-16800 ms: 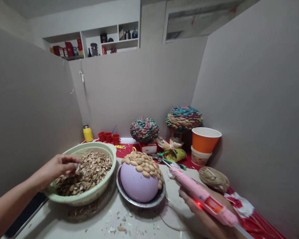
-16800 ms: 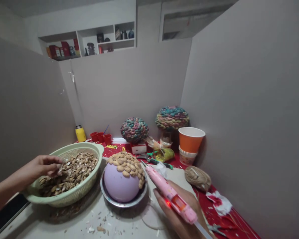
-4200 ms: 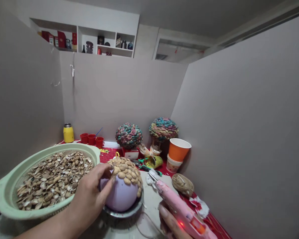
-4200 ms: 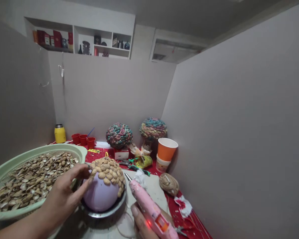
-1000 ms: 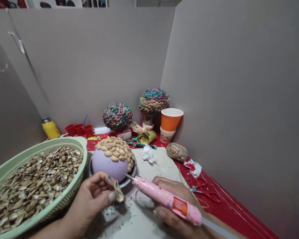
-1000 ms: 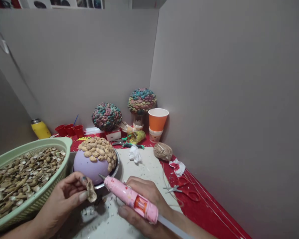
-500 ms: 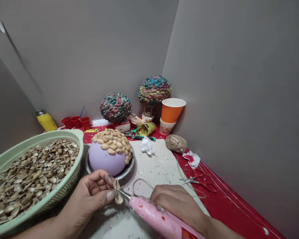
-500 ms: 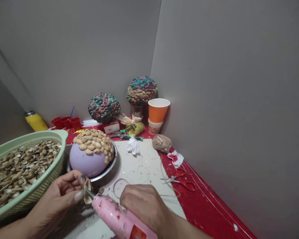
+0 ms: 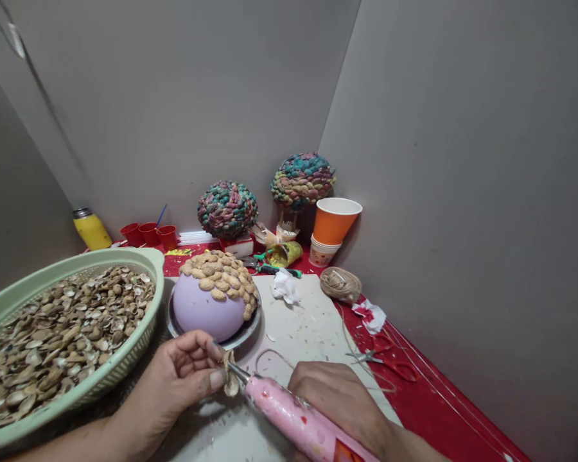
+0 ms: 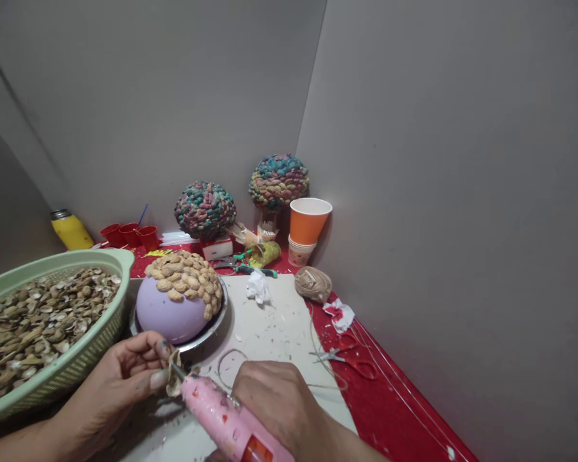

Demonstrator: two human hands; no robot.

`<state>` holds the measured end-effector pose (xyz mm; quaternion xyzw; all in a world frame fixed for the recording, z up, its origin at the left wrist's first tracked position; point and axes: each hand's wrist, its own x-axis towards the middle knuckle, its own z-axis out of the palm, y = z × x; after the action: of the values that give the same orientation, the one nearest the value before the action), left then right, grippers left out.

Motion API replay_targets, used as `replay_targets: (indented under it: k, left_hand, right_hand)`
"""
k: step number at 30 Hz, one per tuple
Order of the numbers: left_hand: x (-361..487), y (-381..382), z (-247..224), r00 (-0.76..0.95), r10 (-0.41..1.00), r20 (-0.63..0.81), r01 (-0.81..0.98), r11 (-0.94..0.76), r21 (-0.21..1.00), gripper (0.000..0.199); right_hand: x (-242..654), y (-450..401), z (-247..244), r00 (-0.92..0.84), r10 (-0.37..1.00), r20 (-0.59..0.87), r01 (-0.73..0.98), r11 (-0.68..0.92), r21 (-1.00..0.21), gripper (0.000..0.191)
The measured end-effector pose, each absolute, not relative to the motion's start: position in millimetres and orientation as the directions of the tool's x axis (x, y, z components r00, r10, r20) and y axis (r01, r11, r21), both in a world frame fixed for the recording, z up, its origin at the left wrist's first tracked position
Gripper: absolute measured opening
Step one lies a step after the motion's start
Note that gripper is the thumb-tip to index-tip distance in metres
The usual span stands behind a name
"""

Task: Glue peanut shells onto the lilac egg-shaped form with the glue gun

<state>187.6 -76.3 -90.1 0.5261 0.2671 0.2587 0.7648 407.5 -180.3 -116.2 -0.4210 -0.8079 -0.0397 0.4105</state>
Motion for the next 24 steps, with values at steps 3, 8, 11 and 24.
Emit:
replay_targets:
  k: [3, 8, 11, 24]
  left_hand:
    - [188, -76, -92, 0.723, 0.679, -0.129, -0.123, 0.310, 0.943, 0.022]
    - [188, -76, -92, 0.725, 0.676, -0.127, -0.109, 0.296, 0.949, 0.022]
    - [188, -77, -90, 0.722, 0.680, -0.131, -0.096, 0.286, 0.953, 0.024]
    - [191, -79, -87, 0.693, 0.703, -0.162, -0.102, 0.318, 0.943, 0.030]
  right_hand:
    - [407, -180, -115, -0.308, 0.634, 0.710, 0.708, 0.651, -0.274, 0.041]
    - [403, -178, -112, -0.281, 0.615, 0.737, 0.712, 0.649, -0.270, 0.048]
    - [403, -177, -112, -0.284, 0.605, 0.744, 0.733, 0.637, -0.239, 0.051]
    - [401, -178, -102, -0.302, 0.597, 0.743, 0.780, 0.603, -0.167, 0.054]
